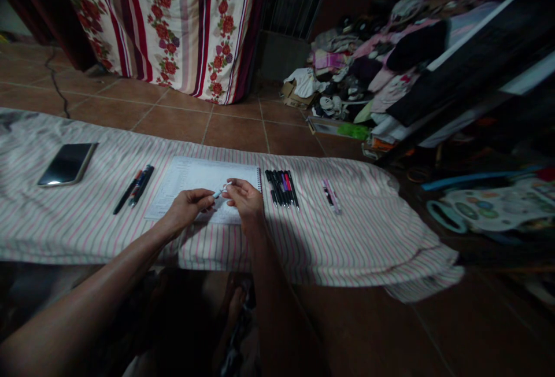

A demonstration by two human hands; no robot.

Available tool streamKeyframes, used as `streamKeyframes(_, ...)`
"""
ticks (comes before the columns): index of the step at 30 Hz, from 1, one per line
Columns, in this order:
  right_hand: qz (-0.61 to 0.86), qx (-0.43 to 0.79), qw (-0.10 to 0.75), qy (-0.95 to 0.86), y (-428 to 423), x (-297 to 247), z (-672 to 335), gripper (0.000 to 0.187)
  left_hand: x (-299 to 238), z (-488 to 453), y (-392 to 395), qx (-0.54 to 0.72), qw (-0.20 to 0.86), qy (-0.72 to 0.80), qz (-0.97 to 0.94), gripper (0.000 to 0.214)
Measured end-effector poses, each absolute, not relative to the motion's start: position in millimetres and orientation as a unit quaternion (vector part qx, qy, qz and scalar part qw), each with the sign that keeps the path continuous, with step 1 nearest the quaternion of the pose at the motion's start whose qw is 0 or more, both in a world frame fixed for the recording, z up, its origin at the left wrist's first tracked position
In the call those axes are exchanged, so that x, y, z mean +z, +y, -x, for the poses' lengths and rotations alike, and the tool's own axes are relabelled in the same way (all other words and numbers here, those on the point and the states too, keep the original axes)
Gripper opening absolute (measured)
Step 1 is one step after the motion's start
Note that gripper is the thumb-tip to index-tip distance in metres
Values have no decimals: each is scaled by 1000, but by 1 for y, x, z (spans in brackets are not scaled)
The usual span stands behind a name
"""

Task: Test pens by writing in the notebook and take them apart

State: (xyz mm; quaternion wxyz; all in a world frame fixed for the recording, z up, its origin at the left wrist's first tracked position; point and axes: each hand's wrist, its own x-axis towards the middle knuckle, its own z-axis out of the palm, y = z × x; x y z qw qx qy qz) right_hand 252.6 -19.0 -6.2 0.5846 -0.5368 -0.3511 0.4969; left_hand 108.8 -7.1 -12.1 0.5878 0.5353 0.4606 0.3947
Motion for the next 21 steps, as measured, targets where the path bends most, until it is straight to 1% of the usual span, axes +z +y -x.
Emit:
streamKeyframes(10,535,479,578,-388,-19,-7,-249,28,-10,-111,-7,396,586,460,-537,23)
streamKeyframes(21,535,481,569,-397,-19,-6,-249,27,-11,-108,-6,398,582,449,-549,21)
